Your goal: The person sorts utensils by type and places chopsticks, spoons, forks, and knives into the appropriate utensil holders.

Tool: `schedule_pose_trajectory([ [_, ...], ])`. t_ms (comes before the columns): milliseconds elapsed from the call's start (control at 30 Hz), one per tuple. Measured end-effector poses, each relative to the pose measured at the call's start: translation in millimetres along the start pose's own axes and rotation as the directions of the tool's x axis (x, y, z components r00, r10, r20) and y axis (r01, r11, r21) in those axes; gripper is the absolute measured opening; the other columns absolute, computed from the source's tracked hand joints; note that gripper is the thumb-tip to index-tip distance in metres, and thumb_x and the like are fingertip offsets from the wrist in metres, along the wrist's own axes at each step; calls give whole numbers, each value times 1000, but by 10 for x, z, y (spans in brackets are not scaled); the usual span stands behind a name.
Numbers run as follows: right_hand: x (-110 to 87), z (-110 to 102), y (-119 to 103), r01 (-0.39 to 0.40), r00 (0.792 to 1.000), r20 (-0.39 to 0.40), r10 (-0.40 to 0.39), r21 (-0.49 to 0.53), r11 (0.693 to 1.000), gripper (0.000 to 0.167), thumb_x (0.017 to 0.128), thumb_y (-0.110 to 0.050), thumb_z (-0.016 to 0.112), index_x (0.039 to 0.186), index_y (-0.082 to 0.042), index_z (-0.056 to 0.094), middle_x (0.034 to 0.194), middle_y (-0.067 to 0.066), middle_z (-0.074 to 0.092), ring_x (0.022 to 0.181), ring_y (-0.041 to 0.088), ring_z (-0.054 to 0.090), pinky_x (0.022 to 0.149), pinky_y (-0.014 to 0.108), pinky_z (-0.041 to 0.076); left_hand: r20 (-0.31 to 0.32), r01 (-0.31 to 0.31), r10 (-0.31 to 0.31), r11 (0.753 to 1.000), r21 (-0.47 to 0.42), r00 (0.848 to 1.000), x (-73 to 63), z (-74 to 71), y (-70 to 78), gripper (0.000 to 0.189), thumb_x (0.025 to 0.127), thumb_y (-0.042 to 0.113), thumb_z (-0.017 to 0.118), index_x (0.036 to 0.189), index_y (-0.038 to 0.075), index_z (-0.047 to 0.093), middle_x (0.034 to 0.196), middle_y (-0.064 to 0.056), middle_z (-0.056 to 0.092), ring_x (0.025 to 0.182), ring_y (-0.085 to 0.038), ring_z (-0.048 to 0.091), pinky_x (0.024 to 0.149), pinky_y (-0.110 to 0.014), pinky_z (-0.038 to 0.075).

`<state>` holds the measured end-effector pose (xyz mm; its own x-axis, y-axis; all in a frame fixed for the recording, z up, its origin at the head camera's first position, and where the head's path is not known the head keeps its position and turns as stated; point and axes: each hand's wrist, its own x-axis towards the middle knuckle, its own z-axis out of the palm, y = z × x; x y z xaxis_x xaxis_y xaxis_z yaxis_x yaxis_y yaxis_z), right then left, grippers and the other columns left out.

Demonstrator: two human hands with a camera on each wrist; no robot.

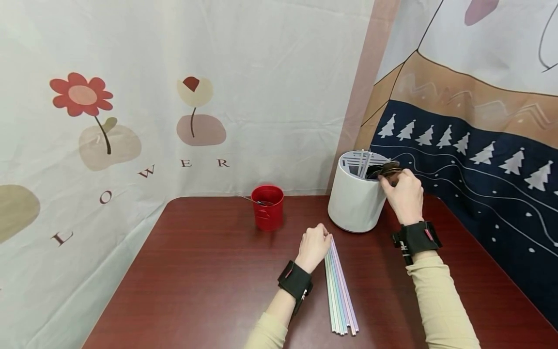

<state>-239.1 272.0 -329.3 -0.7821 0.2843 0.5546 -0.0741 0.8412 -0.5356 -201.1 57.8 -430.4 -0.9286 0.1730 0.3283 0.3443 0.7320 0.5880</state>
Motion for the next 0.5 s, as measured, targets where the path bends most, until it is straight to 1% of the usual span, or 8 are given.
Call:
schedule_pose_trajectory([
  [100, -1, -1, 2, 1, 1000, -1, -1, 0, 1000, 37, 92, -26, 59, 80, 7, 68, 92, 19, 55, 86, 43, 57, 71, 54, 46, 16, 17, -17, 1000, 13, 1000, -120, 84, -75, 15, 83, 9, 64, 70, 7, 57, 61, -5, 60, 53, -19, 58, 45, -24, 39],
  [167, 0, -1, 1, -1, 1000, 2, 1, 1, 1000, 37, 92, -26, 59, 80, 7, 68, 92, 19, 55, 86, 43, 56, 71, 54, 45, 47, 29, -30, 999, 24, 998, -176, 116, -115, 20, 79, 4, 62, 64, 8, 50, 55, -1, 50, 51, -16, 53, 44, -24, 36],
  [233, 0, 0, 2, -5, 1000, 6, 5, 4, 1000, 37, 92, -26, 59, 81, 8, 68, 92, 19, 55, 86, 43, 56, 71, 54, 45, 86, 41, -44, 998, 39, 995, -213, 127, -138, 24, 76, 1, 62, 61, 9, 46, 53, 0, 44, 51, -17, 52, 44, -25, 35],
  [300, 0, -2, 1, -9, 1000, 8, 9, 4, 1000, 37, 92, -26, 59, 81, 8, 68, 93, 19, 55, 87, 43, 56, 72, 54, 45, 113, 51, -57, 997, 58, 992, -238, 125, -145, 23, 73, -1, 62, 61, 9, 45, 54, -2, 47, 54, -21, 57, 45, -28, 38],
  [333, 0, -2, 2, -9, 1000, 8, 9, 5, 1000, 37, 92, -26, 59, 81, 8, 68, 93, 19, 55, 87, 43, 56, 72, 54, 45, 126, 55, -64, 996, 74, 990, -247, 123, -145, 20, 73, -1, 62, 62, 8, 48, 56, -5, 51, 57, -24, 60, 46, -29, 41],
  [433, -2, 3, 6, -7, 1000, 8, 7, 3, 1000, 36, 92, -26, 59, 81, 7, 68, 93, 19, 55, 87, 43, 57, 72, 54, 45, 160, 81, -98, 990, 113, 982, -257, 129, -127, 9, 72, 2, 66, 70, 3, 57, 67, -15, 63, 66, -33, 66, 49, -34, 47],
  [500, -1, 4, 8, -7, 1000, 9, 7, -1, 1000, 37, 92, -27, 59, 81, 7, 68, 94, 19, 55, 86, 44, 57, 71, 54, 46, 186, 102, -127, 985, 141, 974, -255, 146, -108, 9, 72, 5, 69, 75, 2, 61, 73, -17, 66, 68, -34, 67, 51, -34, 49],
])
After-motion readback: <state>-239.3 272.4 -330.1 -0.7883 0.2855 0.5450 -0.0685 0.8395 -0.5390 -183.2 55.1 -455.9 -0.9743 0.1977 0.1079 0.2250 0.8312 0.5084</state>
